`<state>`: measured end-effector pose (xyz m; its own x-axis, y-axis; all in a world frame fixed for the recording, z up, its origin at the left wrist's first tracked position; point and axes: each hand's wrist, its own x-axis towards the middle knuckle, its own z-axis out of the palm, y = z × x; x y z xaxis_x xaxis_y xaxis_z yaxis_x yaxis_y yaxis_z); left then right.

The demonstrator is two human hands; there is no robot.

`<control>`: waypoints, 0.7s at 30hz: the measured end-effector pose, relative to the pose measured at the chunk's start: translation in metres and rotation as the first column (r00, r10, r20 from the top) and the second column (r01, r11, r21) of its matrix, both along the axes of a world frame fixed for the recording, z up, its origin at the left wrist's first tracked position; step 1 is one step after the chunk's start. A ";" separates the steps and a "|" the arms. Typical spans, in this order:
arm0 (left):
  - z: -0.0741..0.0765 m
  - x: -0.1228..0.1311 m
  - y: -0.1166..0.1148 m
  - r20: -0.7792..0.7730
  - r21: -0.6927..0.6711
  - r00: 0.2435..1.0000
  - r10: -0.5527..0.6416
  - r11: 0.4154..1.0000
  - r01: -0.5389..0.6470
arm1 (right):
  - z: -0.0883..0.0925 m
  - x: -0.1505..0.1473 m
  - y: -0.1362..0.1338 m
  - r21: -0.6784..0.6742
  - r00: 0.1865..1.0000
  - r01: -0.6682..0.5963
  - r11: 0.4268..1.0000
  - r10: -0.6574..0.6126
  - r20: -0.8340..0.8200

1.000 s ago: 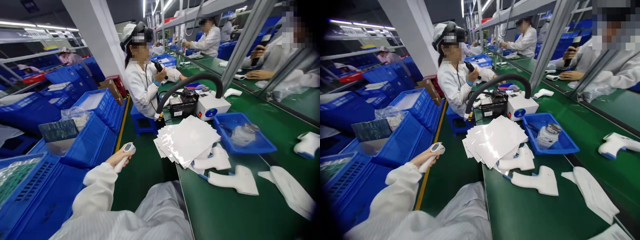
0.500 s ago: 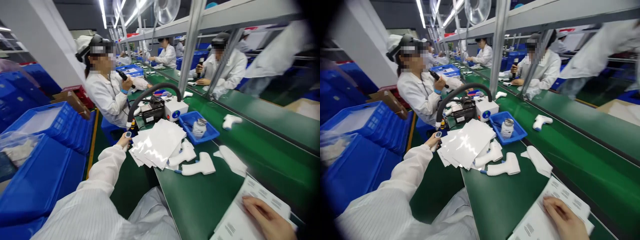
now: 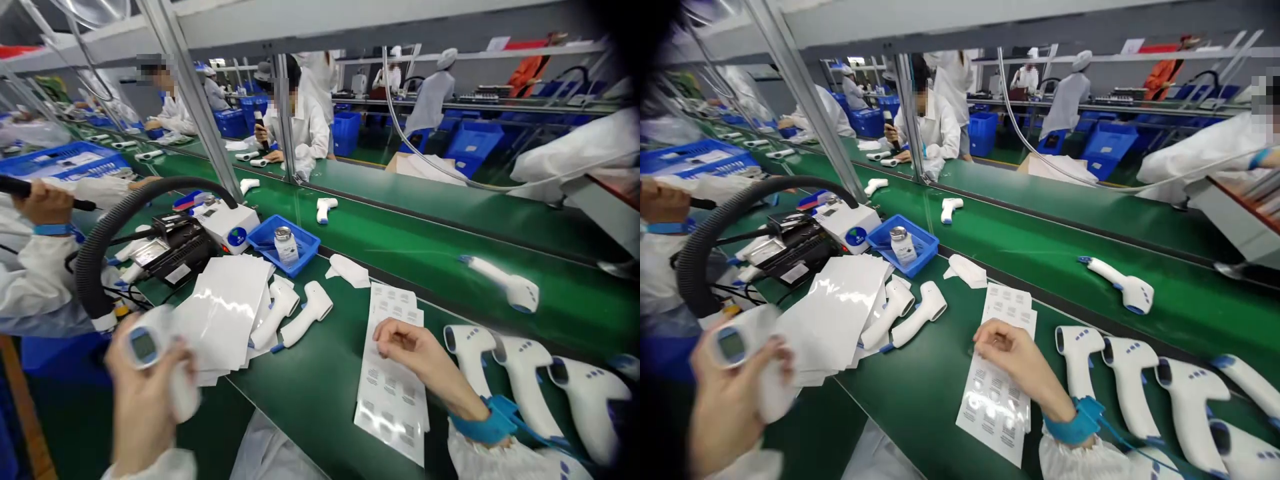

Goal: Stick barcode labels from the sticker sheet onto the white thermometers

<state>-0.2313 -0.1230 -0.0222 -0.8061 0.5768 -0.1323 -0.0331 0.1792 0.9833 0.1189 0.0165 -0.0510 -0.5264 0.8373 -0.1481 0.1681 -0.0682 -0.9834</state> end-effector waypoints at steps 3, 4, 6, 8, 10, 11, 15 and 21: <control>-0.004 0.087 0.056 0.229 0.084 0.876 -0.424 0.905 0.416 | 0.027 -0.013 -0.028 -0.047 0.996 -0.091 0.995 0.090 -0.023; -0.007 0.113 0.071 0.283 0.131 0.798 -0.533 0.845 0.518 | 0.033 -0.016 -0.035 -0.045 0.996 -0.082 0.996 0.081 -0.021; -0.013 0.154 0.094 0.346 0.187 0.627 -0.698 0.706 0.683 | 0.038 -0.019 -0.044 0.022 1.000 0.017 1.000 -0.017 0.003; -0.018 0.178 0.105 0.371 0.215 0.489 -0.789 0.586 0.781 | 0.038 -0.017 -0.046 0.164 0.981 0.180 0.970 -0.189 0.038; -0.022 0.191 0.109 0.370 0.237 0.389 -0.844 0.490 0.839 | 0.036 -0.012 -0.043 0.291 0.936 0.314 0.904 -0.345 0.063; -0.023 0.194 0.110 0.363 0.244 0.349 -0.864 0.450 0.859 | 0.035 -0.009 -0.040 0.328 0.916 0.354 0.876 -0.395 0.066; -0.027 0.198 0.113 0.329 0.217 0.248 -0.911 0.328 0.920 | 0.032 -0.002 -0.029 0.347 0.883 0.424 0.836 -0.468 0.048; -0.025 0.198 0.117 0.169 0.180 0.306 -0.937 0.334 0.925 | 0.027 -0.007 -0.013 0.306 0.878 0.464 0.831 -0.478 -0.031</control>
<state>-0.0331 -0.0061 -0.0472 0.3169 0.9347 -0.1609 -0.0654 0.1908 0.9795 0.1121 0.0032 -0.0236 -0.0558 0.9897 0.1317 0.2350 0.1412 -0.9617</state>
